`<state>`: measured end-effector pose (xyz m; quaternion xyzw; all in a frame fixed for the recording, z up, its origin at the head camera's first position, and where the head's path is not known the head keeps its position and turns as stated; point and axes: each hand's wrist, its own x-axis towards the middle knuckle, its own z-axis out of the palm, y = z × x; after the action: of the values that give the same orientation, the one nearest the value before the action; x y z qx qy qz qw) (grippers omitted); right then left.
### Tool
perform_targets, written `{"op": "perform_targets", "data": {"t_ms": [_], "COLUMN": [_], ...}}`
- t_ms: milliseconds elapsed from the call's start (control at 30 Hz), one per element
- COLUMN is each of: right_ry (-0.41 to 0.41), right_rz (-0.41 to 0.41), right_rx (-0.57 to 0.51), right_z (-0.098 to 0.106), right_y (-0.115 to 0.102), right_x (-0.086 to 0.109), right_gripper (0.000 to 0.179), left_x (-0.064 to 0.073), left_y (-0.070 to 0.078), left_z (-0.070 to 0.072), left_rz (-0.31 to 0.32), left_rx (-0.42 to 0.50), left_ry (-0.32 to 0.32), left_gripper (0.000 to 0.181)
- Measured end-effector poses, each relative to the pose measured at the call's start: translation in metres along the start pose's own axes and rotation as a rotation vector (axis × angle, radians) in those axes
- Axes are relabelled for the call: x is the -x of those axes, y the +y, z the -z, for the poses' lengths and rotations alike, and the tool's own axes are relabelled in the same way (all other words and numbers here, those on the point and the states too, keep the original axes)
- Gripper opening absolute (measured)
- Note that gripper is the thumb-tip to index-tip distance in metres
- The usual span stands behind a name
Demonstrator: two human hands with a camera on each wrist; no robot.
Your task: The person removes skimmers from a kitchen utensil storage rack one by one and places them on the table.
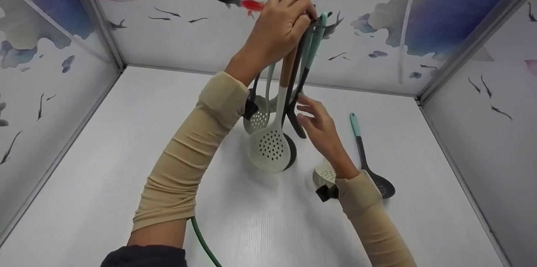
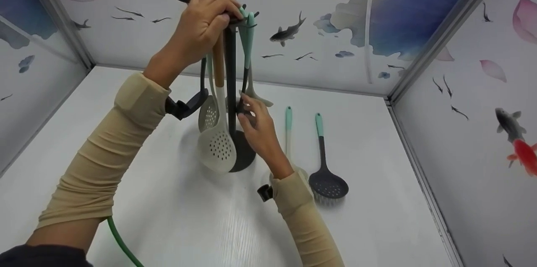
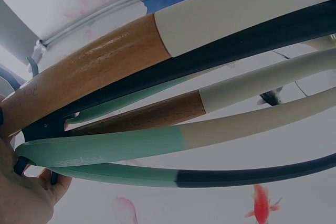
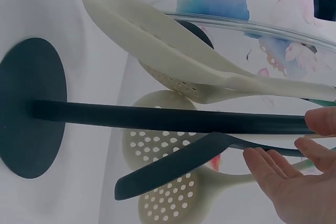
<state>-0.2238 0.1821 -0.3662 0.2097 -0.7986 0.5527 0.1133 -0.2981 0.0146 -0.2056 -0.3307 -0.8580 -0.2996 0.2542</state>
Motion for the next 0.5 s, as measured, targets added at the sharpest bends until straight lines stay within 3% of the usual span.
{"op": "perform_targets", "data": {"t_ms": [300,500], "right_ry": [0.007,0.006], "right_rz": [-0.1,-0.119], "right_rx": [-0.084,-0.104], "right_z": [0.001,0.001], "right_y": [0.011,0.017], "right_x": [-0.01,-0.011], "right_gripper": [0.061,0.055], "left_x": [0.001,0.001], "left_y": [0.0,0.001], "left_z": [0.001,0.0], "left_rz": [-0.017,-0.015], "left_rx": [-0.005,-0.01], "left_ry": [-0.009,-0.013], "left_gripper": [0.035,0.034]}}
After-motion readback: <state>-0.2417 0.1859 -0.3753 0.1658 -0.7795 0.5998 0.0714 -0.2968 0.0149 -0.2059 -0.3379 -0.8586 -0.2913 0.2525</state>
